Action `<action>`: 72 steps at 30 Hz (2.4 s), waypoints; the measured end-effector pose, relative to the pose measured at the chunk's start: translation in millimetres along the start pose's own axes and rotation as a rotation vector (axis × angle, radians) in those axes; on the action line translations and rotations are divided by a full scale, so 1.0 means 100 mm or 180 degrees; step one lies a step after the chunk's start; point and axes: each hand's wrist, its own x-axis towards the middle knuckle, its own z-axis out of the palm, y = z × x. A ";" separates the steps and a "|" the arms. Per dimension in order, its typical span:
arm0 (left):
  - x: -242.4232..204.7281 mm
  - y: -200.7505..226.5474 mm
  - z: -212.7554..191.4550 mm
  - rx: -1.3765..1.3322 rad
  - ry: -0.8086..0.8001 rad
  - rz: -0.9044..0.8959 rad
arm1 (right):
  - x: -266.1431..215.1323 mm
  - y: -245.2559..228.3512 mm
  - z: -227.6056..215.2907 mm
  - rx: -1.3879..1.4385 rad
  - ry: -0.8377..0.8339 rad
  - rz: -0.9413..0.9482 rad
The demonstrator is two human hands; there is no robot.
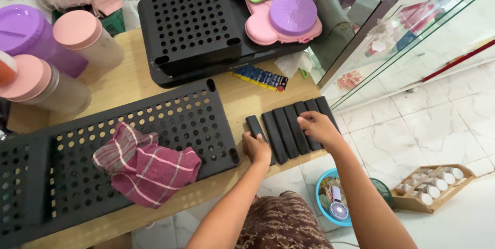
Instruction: The person takes apart a black perforated plastic storage rack on a table, removing its side panels and divider bars, wipes the panels and bars with a plaid cloth, then reattaches the divider bars and side panels to rebuild the rack. The clip ends while the rack is still being reassembled.
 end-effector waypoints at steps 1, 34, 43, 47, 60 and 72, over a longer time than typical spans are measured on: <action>0.00 -0.04 0.02 0.0001 0.0026 0.0047 | 0.00 0.00 0.02 0.0036 -0.0015 -0.0025; -0.33 2.09 -2.60 -0.0951 -0.2584 0.1702 | -0.54 -1.41 0.25 0.1380 -0.0717 -0.1090; 0.04 1.82 -4.74 -0.1311 -0.1340 0.1372 | -1.32 -2.47 0.89 0.0473 -0.0862 -0.2214; 0.20 1.32 -5.25 -0.0088 0.0594 0.1385 | -1.66 -2.66 1.32 -0.0065 -0.1068 -0.2622; 0.52 0.39 -5.45 0.1058 0.1076 0.0919 | -2.03 -2.53 2.58 -0.3152 -0.1341 -0.2785; 0.61 0.25 -5.30 -0.0791 0.0849 0.1037 | -1.82 -2.51 2.88 0.0448 -0.0809 -0.2176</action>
